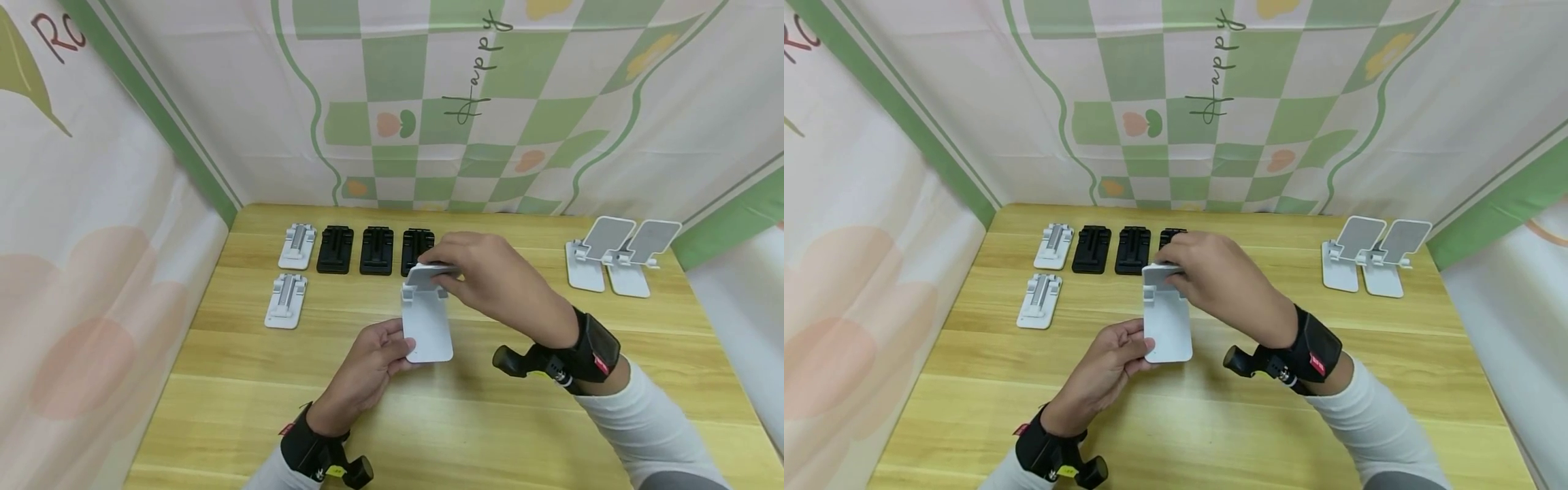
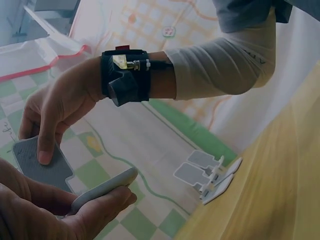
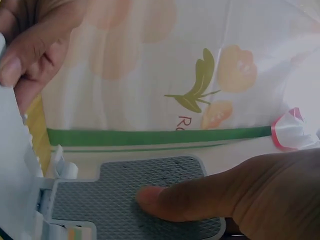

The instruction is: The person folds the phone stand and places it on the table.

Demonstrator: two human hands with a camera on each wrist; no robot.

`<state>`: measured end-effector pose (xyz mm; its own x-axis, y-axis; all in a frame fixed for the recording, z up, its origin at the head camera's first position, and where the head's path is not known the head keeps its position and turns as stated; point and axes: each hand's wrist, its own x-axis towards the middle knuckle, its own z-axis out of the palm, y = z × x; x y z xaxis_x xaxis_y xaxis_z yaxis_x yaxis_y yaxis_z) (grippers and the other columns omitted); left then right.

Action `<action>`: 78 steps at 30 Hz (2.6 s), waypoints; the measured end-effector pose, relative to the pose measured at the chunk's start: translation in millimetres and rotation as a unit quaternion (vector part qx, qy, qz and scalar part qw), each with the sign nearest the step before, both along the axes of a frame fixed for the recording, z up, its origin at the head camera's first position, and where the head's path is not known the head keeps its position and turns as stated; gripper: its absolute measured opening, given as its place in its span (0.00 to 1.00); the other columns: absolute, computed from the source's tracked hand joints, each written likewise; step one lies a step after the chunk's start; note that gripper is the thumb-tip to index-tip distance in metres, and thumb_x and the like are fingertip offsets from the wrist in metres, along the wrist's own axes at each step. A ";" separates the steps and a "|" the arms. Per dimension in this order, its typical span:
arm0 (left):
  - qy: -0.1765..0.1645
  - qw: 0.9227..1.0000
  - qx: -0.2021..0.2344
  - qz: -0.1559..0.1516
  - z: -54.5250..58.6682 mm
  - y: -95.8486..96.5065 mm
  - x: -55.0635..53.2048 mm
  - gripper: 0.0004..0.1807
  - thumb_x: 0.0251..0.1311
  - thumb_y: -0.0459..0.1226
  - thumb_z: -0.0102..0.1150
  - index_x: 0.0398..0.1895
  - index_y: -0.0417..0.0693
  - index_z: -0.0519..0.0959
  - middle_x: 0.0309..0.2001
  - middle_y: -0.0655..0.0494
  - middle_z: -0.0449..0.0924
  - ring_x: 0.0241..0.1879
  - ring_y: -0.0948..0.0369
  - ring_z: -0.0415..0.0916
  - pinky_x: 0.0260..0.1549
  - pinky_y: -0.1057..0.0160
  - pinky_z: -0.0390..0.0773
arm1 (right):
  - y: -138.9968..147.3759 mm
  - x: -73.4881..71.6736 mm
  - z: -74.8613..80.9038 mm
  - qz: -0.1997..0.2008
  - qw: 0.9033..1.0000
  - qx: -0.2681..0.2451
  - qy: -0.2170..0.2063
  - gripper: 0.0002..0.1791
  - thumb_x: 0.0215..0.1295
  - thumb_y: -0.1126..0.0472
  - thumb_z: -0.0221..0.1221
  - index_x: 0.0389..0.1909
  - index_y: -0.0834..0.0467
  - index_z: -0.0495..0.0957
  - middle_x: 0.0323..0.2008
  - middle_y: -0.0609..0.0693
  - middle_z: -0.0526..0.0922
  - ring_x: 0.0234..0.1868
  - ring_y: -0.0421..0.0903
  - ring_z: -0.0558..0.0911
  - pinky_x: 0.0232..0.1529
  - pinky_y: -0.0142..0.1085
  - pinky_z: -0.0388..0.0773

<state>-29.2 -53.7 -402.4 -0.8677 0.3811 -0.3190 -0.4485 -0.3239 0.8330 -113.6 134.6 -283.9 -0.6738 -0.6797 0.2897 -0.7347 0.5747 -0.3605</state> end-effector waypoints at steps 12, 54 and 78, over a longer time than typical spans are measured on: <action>-0.016 0.999 0.041 0.016 2.3 -4.1 -4.5 0.28 0.69 0.27 0.44 0.70 0.25 0.55 0.66 0.31 0.64 0.61 0.45 0.70 0.53 0.58 0.76 | -14.9 26.6 -27.2 0.019 0.995 -0.027 0.093 0.15 0.44 0.73 0.70 0.36 0.61 0.84 0.34 0.52 0.84 0.38 0.45 0.82 0.38 0.33 0.84; 0.029 0.997 0.051 0.041 10.2 -19.3 -8.3 0.27 0.71 0.26 0.41 0.71 0.26 0.52 0.67 0.32 0.63 0.62 0.48 0.70 0.55 0.57 0.75 | 15.9 25.3 -61.6 -0.167 0.865 -0.181 -0.438 0.35 0.72 0.39 0.45 0.64 0.64 0.62 0.54 0.59 0.73 0.51 0.51 0.77 0.56 0.48 0.75; 0.019 1.000 -0.013 0.007 6.0 -16.4 -7.9 0.27 0.71 0.26 0.38 0.71 0.26 0.52 0.67 0.32 0.64 0.61 0.49 0.71 0.54 0.61 0.76 | 17.8 28.7 -89.2 -0.070 0.693 -0.305 -0.649 0.27 0.75 0.55 0.46 0.62 0.75 0.62 0.54 0.58 0.73 0.54 0.50 0.77 0.58 0.49 0.75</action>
